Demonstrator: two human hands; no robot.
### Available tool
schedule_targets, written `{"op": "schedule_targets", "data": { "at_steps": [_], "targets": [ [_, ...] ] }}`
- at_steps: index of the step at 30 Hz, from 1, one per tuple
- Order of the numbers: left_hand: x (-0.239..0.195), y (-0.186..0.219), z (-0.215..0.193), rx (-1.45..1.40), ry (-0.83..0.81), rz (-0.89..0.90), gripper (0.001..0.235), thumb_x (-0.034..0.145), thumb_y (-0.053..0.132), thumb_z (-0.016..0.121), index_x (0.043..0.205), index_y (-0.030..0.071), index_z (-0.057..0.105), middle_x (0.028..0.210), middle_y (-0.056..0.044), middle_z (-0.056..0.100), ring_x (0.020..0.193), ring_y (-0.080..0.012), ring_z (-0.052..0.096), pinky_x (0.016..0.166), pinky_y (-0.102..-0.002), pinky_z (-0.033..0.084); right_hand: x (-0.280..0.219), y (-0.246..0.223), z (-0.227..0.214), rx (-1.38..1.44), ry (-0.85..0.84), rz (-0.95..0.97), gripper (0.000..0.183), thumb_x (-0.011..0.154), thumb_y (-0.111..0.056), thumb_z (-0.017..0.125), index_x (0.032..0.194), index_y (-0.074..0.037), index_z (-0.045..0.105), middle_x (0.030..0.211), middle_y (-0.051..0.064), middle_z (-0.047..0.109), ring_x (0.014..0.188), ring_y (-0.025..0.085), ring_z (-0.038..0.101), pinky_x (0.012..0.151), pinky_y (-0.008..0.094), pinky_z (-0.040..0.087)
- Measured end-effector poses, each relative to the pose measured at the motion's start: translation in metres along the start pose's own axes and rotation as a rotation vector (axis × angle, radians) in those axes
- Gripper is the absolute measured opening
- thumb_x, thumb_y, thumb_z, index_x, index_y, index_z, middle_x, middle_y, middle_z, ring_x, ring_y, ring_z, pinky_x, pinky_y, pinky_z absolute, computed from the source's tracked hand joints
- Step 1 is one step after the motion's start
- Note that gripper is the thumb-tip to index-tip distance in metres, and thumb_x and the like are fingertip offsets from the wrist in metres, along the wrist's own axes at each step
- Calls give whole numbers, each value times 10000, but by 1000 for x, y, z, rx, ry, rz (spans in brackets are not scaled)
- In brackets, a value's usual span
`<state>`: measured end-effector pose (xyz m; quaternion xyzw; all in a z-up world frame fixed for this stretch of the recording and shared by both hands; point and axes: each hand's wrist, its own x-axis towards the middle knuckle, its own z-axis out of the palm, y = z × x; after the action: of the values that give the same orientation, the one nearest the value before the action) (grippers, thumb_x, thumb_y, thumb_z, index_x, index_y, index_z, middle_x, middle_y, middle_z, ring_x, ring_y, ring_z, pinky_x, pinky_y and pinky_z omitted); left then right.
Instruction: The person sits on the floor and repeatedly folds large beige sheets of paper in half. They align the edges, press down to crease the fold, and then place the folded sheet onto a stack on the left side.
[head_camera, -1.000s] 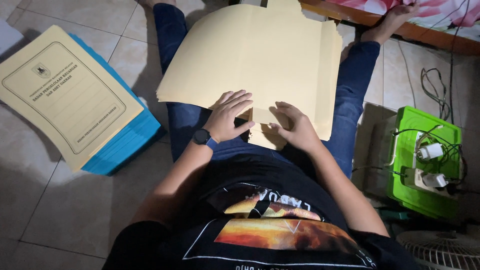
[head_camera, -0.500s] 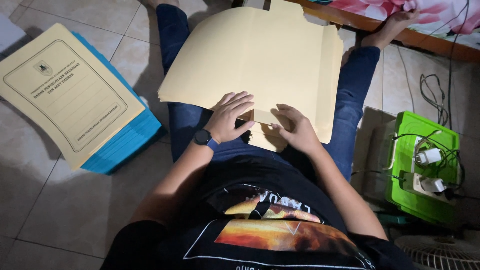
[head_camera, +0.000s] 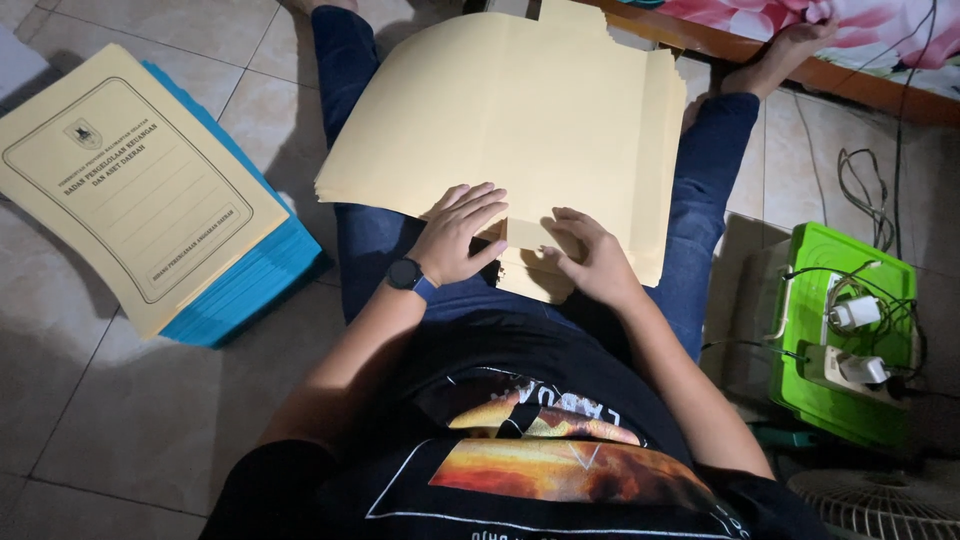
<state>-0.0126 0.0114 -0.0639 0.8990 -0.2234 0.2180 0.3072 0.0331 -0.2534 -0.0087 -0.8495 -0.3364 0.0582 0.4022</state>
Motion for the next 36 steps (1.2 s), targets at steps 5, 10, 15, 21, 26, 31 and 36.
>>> {"op": "schedule_targets", "data": {
  "at_steps": [5, 10, 15, 21, 26, 31, 36],
  "targets": [
    [0, 1, -2, -9, -13, 3, 572, 983, 508, 602, 1362, 79, 592, 1442, -144, 598, 1397, -306, 510, 1216, -482, 265, 1, 5, 3, 9, 21, 18, 352, 936, -192, 729, 1222, 12, 697, 1321, 244, 646, 1312, 451, 570, 1078, 550, 472],
    [0, 1, 0, 5, -20, 0, 582, 995, 494, 586, 1392, 68, 573, 1453, -152, 589, 1405, -307, 502, 1220, -482, 257, 7, 12, 10, 1, 119, 102, 305, 1046, -285, 636, 1169, -18, 717, 1204, 211, 708, 1204, 439, 643, 992, 520, 533],
    [0, 0, 2, -20, -17, -11, 679, 1010, 455, 567, 1541, 57, 425, 1474, -202, 552, 1411, -354, 485, 1225, -525, 240, 17, 32, 9, -268, 344, 190, 468, 915, -86, 700, 1359, -53, 555, 1026, 203, 726, 1031, 427, 699, 893, 549, 569],
    [2, 8, 1, 128, -94, 7, 523, 1046, 488, 496, 1501, 232, 542, 1621, -158, 403, 1491, -373, 379, 1217, -543, 204, 27, 62, 18, -668, 241, -230, 421, 851, -27, 711, 1268, 3, 656, 1216, 184, 593, 1144, 446, 623, 865, 465, 593],
    [2, -1, 12, 208, -61, 43, 453, 1039, 485, 527, 1440, 285, 595, 1526, -43, 543, 1458, -294, 424, 1189, -511, 236, 24, 29, 27, -437, 31, -195, 439, 924, -57, 586, 1359, -19, 631, 1379, 225, 621, 1316, 404, 566, 1055, 482, 505],
    [-1, -8, 21, 231, -43, 21, 502, 985, 520, 595, 1409, 251, 612, 1512, 12, 568, 1446, -249, 441, 1191, -501, 259, 24, 68, 25, -639, 13, -215, 479, 1060, -216, 506, 1498, -27, 540, 1556, 211, 502, 1466, 338, 450, 1217, 435, 358],
    [4, -3, 24, 300, -106, -54, 540, 990, 528, 562, 1428, 214, 598, 1500, 58, 581, 1442, -208, 444, 1200, -504, 239, 26, 80, 31, -789, -92, -150, 553, 1058, -144, 421, 1586, 12, 374, 1641, 246, 362, 1507, 366, 381, 1227, 466, 331]
  ]
}}
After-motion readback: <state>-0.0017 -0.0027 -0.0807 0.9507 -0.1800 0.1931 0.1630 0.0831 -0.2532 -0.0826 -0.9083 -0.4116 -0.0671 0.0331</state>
